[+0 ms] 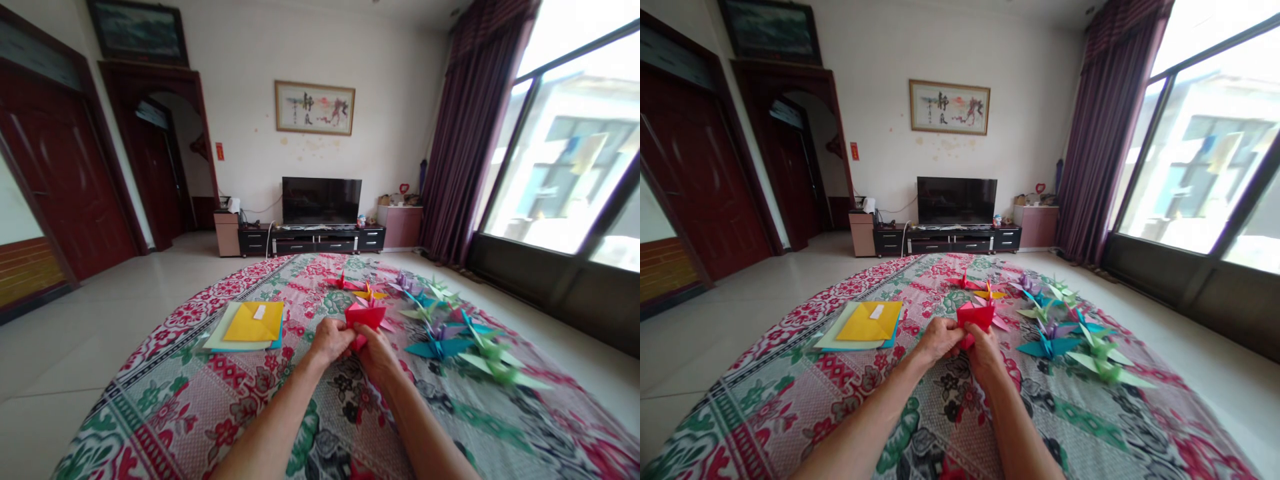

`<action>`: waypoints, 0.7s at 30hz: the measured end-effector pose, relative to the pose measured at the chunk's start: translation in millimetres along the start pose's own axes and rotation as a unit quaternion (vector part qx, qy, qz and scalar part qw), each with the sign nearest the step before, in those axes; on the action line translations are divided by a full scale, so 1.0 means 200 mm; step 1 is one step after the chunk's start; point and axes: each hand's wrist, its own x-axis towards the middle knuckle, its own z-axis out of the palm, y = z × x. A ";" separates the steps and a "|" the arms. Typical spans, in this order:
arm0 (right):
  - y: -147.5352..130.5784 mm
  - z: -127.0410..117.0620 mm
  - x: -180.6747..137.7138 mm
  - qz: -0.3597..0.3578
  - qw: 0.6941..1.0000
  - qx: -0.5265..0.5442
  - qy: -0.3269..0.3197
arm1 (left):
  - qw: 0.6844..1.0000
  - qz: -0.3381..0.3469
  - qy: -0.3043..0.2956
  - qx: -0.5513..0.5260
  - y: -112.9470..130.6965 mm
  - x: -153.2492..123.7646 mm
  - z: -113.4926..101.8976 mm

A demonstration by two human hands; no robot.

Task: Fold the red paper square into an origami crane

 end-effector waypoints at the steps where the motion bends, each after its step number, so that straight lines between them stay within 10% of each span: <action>1: 0.00 0.00 0.00 0.003 1.000 0.001 0.011 | 1.000 0.011 -0.014 -0.002 0.01 -0.01 -0.01; 5: -0.02 -0.03 0.01 0.028 0.999 0.022 0.035 | 0.997 0.001 -0.070 -0.020 0.05 -0.02 -0.07; 12: -0.02 -0.02 -0.01 0.077 0.996 0.000 0.053 | 0.988 0.066 0.114 -0.076 0.05 0.04 -0.18; 21: 0.02 0.02 -0.03 0.031 0.992 -0.113 0.048 | 0.988 0.085 0.099 -0.077 -0.02 0.07 -0.19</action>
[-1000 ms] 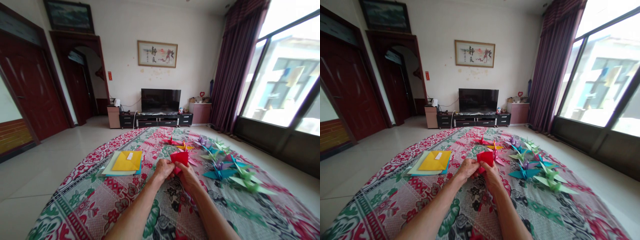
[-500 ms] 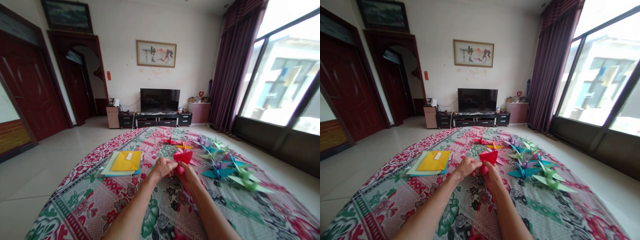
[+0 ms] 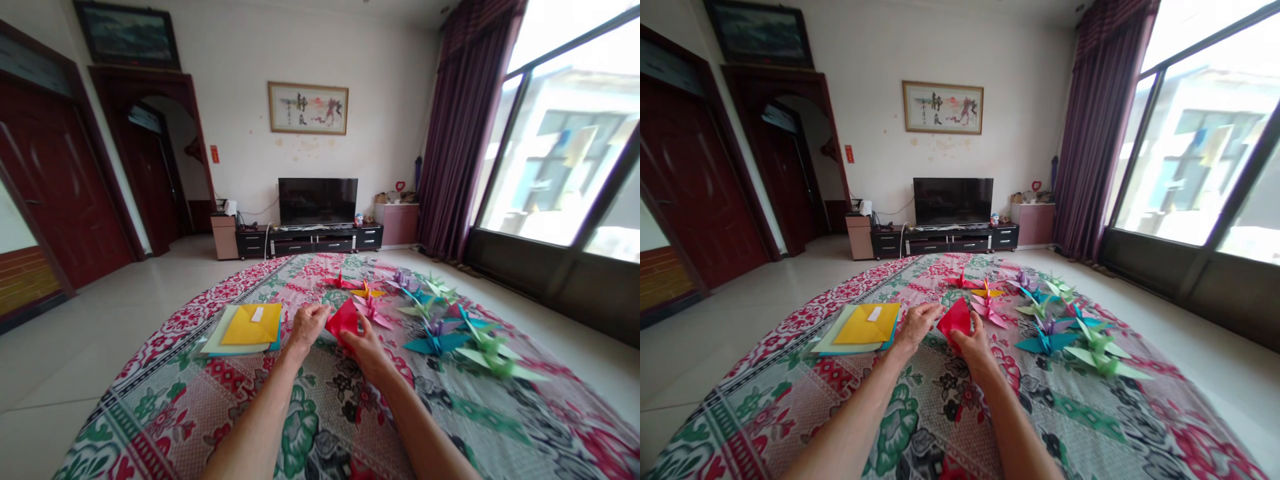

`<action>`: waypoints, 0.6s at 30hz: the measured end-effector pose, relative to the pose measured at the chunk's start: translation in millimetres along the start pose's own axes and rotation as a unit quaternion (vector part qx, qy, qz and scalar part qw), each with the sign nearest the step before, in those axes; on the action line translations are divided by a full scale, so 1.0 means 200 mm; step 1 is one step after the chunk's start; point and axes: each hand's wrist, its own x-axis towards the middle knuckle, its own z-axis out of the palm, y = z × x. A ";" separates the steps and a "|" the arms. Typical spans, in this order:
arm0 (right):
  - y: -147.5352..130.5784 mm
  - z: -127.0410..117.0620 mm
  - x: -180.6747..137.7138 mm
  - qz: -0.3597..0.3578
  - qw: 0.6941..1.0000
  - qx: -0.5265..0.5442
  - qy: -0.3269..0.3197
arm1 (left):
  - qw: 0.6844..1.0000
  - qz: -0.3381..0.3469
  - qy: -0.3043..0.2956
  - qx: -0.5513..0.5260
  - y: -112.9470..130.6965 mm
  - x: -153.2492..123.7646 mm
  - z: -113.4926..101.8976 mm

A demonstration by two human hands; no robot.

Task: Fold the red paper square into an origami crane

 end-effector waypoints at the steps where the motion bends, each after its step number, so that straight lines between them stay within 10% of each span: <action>1: 0.00 0.00 0.00 -0.005 1.000 -0.008 0.007 | 1.000 0.003 -0.008 0.002 -0.01 0.00 0.00; 9: 0.00 0.01 0.00 -0.014 0.999 -0.029 0.029 | 0.998 -0.021 -0.031 0.059 -0.06 0.00 -0.02; 18: 0.05 -0.01 0.05 -0.003 1.000 -0.006 0.010 | 0.984 -0.099 -0.094 -0.116 -0.03 -0.05 0.00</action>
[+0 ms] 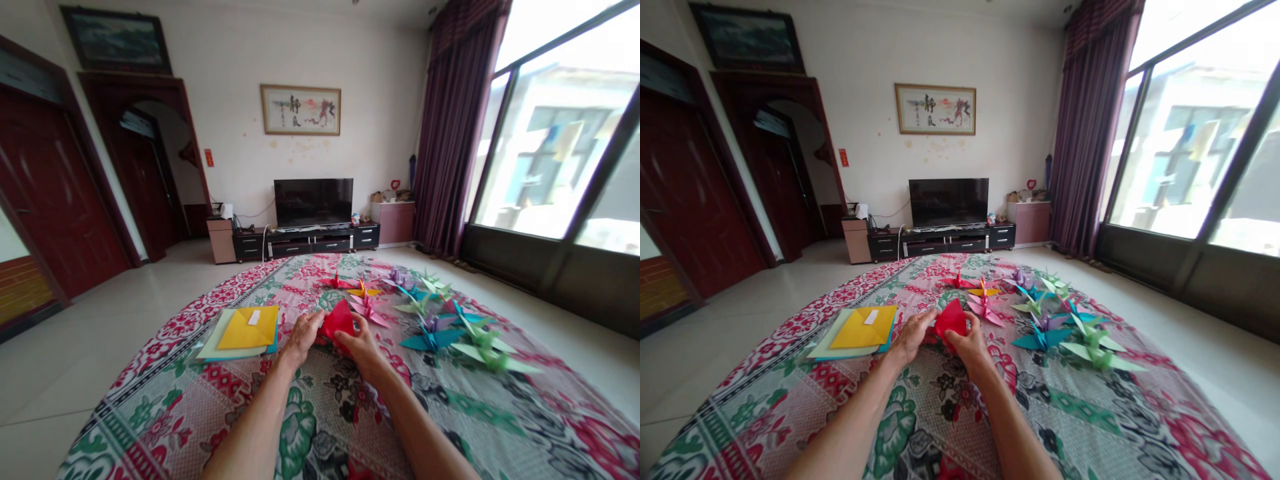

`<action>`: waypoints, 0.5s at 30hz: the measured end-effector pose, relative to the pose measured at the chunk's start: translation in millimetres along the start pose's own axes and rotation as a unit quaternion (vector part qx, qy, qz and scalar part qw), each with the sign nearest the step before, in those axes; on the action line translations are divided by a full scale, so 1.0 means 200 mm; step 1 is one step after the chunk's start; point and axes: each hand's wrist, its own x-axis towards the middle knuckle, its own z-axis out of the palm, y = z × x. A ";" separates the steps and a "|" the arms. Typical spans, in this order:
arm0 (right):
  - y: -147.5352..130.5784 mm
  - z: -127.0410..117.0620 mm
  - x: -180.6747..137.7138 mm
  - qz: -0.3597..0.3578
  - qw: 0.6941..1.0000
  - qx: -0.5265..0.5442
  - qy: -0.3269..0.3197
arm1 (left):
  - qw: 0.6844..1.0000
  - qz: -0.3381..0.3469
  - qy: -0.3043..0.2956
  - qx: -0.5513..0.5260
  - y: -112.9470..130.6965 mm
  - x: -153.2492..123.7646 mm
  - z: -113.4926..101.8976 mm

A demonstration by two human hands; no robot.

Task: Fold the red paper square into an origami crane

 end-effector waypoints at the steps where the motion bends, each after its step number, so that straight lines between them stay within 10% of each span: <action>1: 0.00 0.00 0.00 -0.001 1.000 0.001 0.001 | 1.000 0.000 -0.005 -0.012 -0.01 0.00 0.00; 15: 0.01 -0.03 -0.01 -0.074 0.988 -0.128 -0.031 | 1.000 -0.021 0.011 -0.004 -0.04 0.01 0.01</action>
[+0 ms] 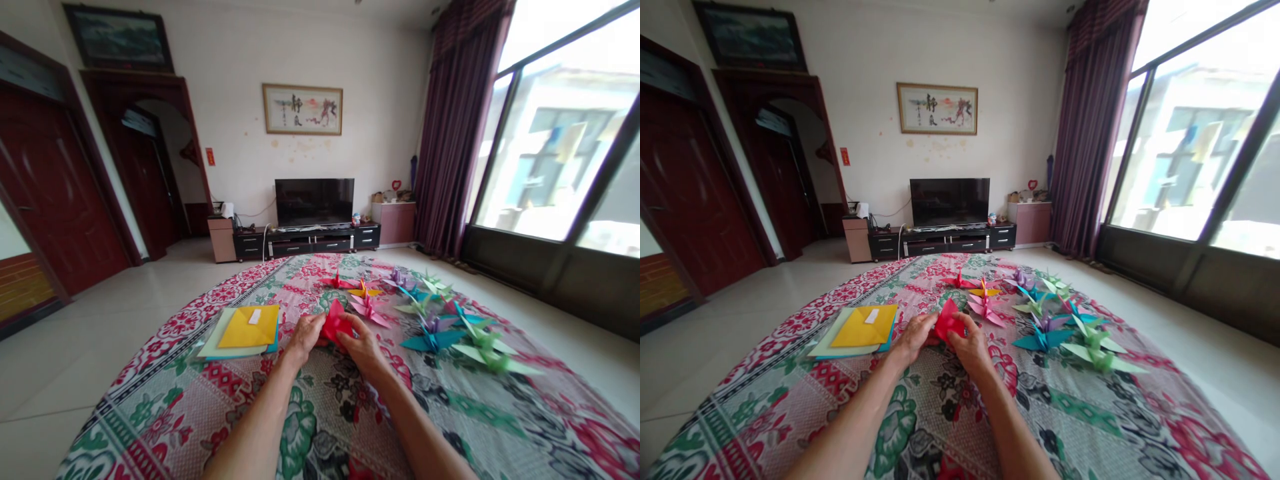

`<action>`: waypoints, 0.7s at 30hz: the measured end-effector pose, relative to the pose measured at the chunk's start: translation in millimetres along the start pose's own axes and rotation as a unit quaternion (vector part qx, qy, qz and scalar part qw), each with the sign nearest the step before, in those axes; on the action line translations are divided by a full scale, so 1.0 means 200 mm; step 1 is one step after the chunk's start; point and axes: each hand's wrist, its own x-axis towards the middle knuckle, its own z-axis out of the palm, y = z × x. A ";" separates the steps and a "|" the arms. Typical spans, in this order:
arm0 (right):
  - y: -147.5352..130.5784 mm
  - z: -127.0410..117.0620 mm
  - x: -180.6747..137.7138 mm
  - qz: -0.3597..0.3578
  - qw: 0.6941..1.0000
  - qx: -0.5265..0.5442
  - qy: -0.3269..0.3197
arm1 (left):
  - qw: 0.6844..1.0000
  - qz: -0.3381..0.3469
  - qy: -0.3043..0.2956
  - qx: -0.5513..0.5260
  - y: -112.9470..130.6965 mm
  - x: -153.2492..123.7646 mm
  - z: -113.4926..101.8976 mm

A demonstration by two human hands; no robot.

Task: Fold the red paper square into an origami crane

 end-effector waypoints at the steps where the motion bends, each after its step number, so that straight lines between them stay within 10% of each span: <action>1: 0.00 0.00 0.00 0.006 1.000 0.004 -0.008 | 1.000 0.004 -0.001 0.010 -0.01 0.00 0.00; 21: -0.04 0.01 -0.01 -0.002 0.999 -0.036 -0.027 | 0.987 0.062 0.049 0.137 0.00 0.02 -0.01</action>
